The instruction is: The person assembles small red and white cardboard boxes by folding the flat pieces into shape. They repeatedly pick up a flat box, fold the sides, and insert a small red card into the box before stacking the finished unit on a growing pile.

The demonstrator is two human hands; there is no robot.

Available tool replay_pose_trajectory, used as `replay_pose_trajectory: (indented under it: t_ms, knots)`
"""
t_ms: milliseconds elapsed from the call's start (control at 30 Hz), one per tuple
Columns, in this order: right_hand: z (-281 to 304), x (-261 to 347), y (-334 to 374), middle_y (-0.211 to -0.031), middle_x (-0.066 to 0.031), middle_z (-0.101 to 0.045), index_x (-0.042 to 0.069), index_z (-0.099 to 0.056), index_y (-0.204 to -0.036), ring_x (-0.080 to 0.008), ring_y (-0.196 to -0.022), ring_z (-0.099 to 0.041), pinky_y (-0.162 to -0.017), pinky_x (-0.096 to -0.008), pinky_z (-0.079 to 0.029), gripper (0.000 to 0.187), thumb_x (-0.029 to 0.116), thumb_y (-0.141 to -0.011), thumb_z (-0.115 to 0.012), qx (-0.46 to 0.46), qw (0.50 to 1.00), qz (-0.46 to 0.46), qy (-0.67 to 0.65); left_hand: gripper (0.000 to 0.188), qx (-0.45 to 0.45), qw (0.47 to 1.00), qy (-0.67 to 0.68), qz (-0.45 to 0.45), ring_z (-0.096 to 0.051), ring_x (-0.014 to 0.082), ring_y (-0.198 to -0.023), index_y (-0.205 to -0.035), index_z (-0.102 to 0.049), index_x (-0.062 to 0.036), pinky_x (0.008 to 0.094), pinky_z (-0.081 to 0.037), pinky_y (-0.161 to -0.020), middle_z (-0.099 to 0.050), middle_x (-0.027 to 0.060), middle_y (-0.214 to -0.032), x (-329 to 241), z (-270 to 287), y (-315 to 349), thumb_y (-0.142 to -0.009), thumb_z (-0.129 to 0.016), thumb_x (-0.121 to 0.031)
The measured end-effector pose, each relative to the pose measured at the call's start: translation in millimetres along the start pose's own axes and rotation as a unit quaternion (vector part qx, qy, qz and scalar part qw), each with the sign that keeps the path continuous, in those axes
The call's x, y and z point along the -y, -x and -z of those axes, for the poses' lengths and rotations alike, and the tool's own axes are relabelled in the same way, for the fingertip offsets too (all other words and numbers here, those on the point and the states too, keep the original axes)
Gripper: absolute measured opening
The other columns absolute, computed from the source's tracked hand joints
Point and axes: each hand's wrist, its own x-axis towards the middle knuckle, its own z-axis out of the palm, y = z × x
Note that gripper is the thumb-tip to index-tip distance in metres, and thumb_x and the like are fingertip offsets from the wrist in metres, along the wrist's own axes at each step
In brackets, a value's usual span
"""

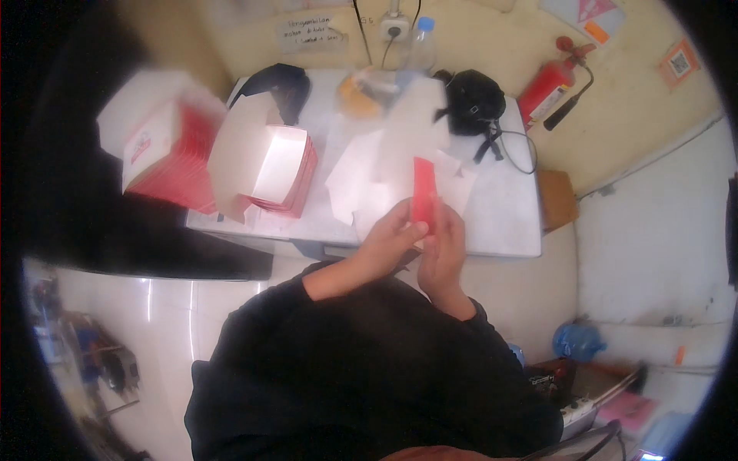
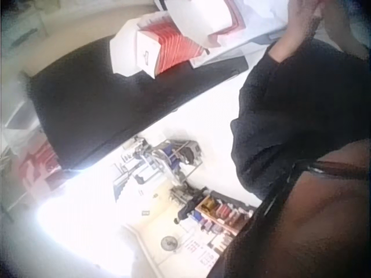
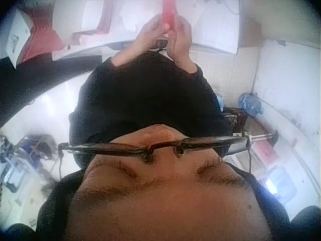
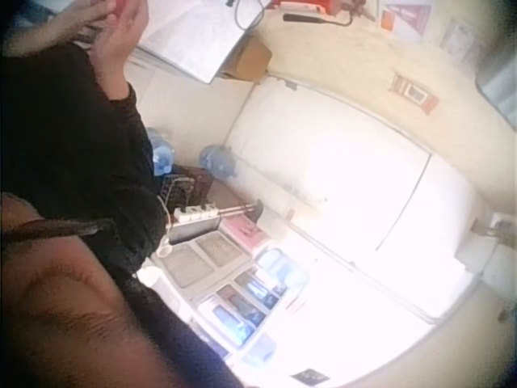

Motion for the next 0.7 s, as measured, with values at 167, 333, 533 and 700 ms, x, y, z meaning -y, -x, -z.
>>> replay_pose_trajectory:
  t_ms: [167, 333, 533, 700]
  knots:
    - [1, -22, -11, -0.113, -0.0116, -0.049, 0.003, -0.047, -0.135, -0.0141, -0.087, -0.058, -0.070, -0.0267, -0.049, 0.040, 0.019, -0.099, -0.044, -0.059, 0.937, -0.244, -0.244, 0.027, -0.004, 0.961, -0.275, 0.011, -0.064, 0.0163, -0.078, -0.111, -0.063, -0.0029, 0.0302, -0.050, -0.071, -0.067, 0.0083, -0.085, -18, 30, 5, -0.094, -0.057, -0.022]
    - [14, -45, -9, -0.091, -0.0057, -0.048, 0.007, -0.064, -0.108, -0.0149, -0.071, -0.050, -0.060, -0.0289, -0.044, 0.024, 0.007, -0.084, -0.060, -0.004, 0.979, -0.158, -0.128, 0.021, 0.070, 0.903, -0.418, -0.071, -0.064, 0.0322, -0.068, -0.101, -0.068, -0.0095, 0.0360, -0.050, -0.062, -0.065, 0.0173, -0.077, -20, 32, 18, -0.087, -0.063, -0.025]
    - [23, -9, -4, -0.077, -0.0070, -0.049, 0.008, -0.066, -0.081, -0.0211, -0.067, -0.051, -0.056, -0.0327, -0.042, 0.008, 0.003, -0.075, -0.065, 0.056, 0.995, -0.074, 0.021, 0.026, 0.116, 0.894, -0.433, 0.000, -0.064, 0.0334, -0.072, -0.097, -0.068, -0.0093, 0.0382, -0.050, -0.065, -0.067, 0.0162, -0.079, -34, 30, 20, -0.079, -0.071, -0.027]
    - [23, -13, 0, -0.080, -0.0098, -0.052, 0.006, -0.064, -0.080, -0.0265, -0.070, -0.053, -0.060, -0.0339, -0.045, 0.006, 0.004, -0.076, -0.066, 0.147, 0.989, 0.016, 0.010, 0.027, 0.118, 0.883, -0.454, -0.004, -0.064, 0.0347, -0.073, -0.095, -0.068, -0.0092, 0.0397, -0.050, -0.066, -0.067, 0.0168, -0.079, -34, 30, 22, -0.078, -0.071, -0.030]
